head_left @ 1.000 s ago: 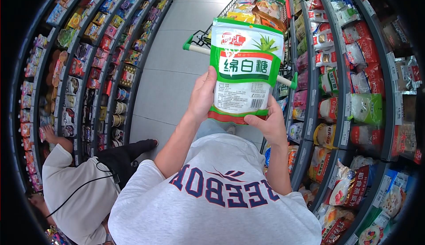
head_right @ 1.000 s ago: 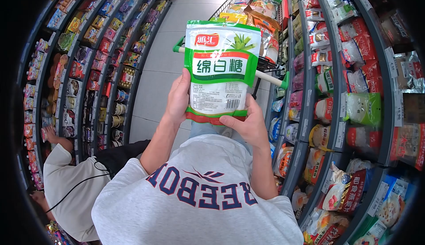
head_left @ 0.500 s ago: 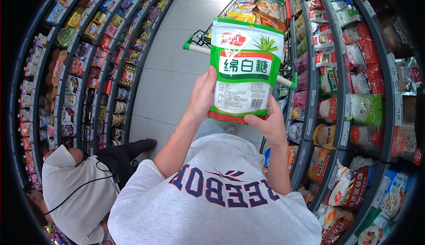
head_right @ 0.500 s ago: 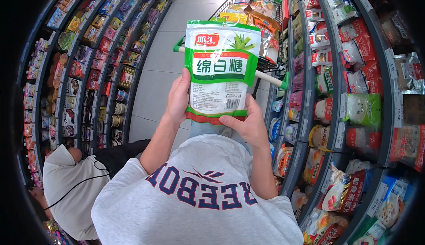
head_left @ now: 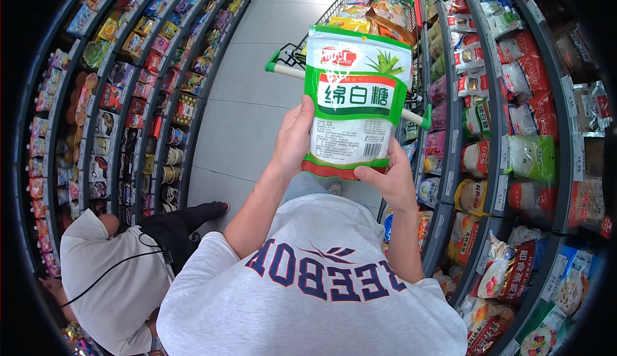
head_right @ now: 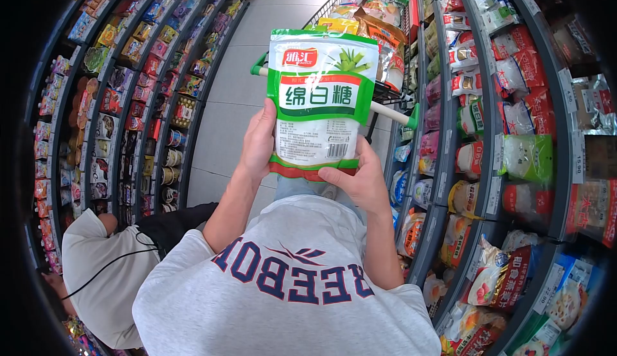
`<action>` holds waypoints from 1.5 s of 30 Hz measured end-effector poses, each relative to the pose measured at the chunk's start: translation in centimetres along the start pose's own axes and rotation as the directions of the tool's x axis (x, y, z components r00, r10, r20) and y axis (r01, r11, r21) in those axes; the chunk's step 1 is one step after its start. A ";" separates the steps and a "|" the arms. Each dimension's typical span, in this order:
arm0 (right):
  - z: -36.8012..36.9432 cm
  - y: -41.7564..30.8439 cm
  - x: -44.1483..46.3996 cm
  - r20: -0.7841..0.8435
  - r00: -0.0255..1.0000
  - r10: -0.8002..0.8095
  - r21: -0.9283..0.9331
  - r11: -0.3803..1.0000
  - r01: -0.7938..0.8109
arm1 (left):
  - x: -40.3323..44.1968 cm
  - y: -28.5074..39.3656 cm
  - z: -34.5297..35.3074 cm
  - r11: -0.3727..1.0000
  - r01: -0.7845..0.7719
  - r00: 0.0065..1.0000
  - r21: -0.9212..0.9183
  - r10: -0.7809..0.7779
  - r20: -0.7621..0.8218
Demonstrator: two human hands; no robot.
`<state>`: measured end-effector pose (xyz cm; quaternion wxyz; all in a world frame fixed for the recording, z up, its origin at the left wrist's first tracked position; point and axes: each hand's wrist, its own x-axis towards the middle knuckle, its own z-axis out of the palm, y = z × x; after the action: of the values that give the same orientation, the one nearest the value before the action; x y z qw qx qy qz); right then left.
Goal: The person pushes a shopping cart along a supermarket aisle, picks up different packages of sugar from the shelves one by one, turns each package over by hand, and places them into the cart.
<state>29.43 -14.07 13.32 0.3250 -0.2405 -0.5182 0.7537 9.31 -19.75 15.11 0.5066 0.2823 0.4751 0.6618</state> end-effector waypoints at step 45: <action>-0.5 5.9 -0.2 -0.292 0.941 -0.172 -0.215 0.970 0.111 | -2.1 -2.4 6.4 0.500 -0.415 0.908 0.760 0.172 0.383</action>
<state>28.48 -15.40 7.60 0.4302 -0.3482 -0.5485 0.6268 16.45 -19.45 15.61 0.2493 0.6467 0.6036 0.3940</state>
